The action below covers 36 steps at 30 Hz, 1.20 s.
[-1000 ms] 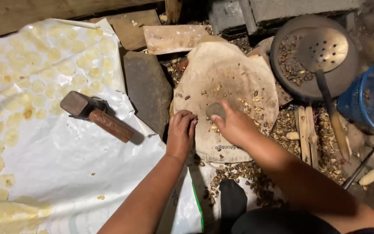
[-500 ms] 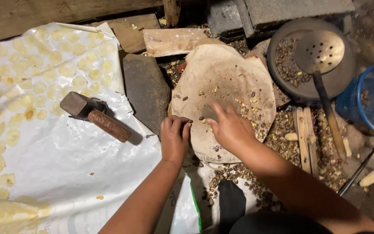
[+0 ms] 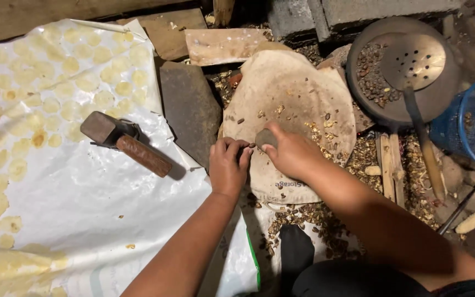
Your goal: Flattening dough circles with a mallet and cracking nuts with a stone.
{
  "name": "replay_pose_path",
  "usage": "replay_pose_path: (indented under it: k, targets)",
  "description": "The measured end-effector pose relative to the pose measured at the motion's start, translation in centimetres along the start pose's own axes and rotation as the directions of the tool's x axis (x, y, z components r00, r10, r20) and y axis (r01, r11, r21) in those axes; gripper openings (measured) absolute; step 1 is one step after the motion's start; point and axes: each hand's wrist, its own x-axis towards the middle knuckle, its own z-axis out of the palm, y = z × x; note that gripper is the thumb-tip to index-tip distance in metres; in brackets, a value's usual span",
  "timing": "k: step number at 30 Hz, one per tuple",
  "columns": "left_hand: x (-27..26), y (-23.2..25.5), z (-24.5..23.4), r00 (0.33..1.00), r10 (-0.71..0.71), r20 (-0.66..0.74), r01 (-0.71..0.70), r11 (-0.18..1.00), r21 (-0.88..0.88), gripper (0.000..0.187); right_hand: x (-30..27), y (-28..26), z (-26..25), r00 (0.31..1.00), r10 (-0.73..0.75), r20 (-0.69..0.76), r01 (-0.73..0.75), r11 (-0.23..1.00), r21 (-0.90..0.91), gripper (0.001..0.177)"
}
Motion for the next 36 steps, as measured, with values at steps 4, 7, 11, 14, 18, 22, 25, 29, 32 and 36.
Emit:
replay_pose_path:
  k: [4, 7, 11, 14, 18, 22, 25, 29, 32, 36]
  targets:
    - [-0.5, 0.2, -0.9, 0.994, -0.004, 0.105, 0.006, 1.0, -0.02, 0.05, -2.3, -2.3, -0.4, 0.993, -0.106, -0.06, 0.083, 0.95, -0.302, 0.049]
    - [-0.9, 1.7, -3.0, 0.974, 0.087, 0.207, -0.116, 0.984, 0.134, 0.08, -3.6, -2.3, -2.2, 0.999, -0.037, -0.005, 0.035, 0.977, -0.209, 0.052]
    - [-1.6, 0.2, -1.6, 0.95, 0.033, 0.309, -0.094, 0.978, 0.186, 0.081, -3.2, -2.7, -1.0, 0.995, -0.043, -0.091, 0.032, 0.993, -0.114, 0.054]
    - [-2.9, -0.7, -1.2, 0.936, -0.006, 0.351, -0.089, 0.963, 0.253, 0.094, -3.2, -2.2, 2.5, 0.951, -0.243, -0.191, 0.231, 0.969, -0.084, 0.054]
    - [-1.0, -1.1, -0.6, 0.922, -0.006, 0.386, -0.102, 0.96, 0.26, 0.094, -1.8, -1.3, 2.5, 0.956, -0.221, -0.192, 0.209, 0.975, -0.08, 0.052]
    - [-2.0, -1.0, -0.8, 0.921, -0.009, 0.389, -0.089, 0.968, 0.234, 0.094, -1.1, -0.5, 4.2, 0.994, -0.003, -0.108, 0.003, 1.0, 0.003, 0.053]
    - [-1.9, -1.4, -0.1, 0.926, -0.016, 0.377, -0.1, 0.953, 0.285, 0.098, -0.1, -0.5, 4.1, 0.998, 0.018, -0.054, -0.022, 0.996, -0.085, 0.054]
    - [-1.5, -0.8, -1.5, 0.921, -0.019, 0.389, -0.107, 0.948, 0.3, 0.1, -1.4, -1.8, 2.3, 0.995, -0.054, -0.078, 0.037, 0.979, -0.2, 0.05]
    - [-1.7, -0.8, -2.7, 0.9, -0.097, 0.424, -0.048, 0.947, 0.318, 0.117, -0.8, -2.8, 1.9, 0.997, -0.058, -0.051, 0.048, 0.983, -0.178, 0.052]
    - [-1.8, -1.0, -3.7, 0.871, -0.163, 0.463, -0.014, 0.934, 0.356, 0.129, 0.3, -4.8, 3.6, 0.955, -0.206, -0.215, 0.183, 0.976, -0.121, 0.053]
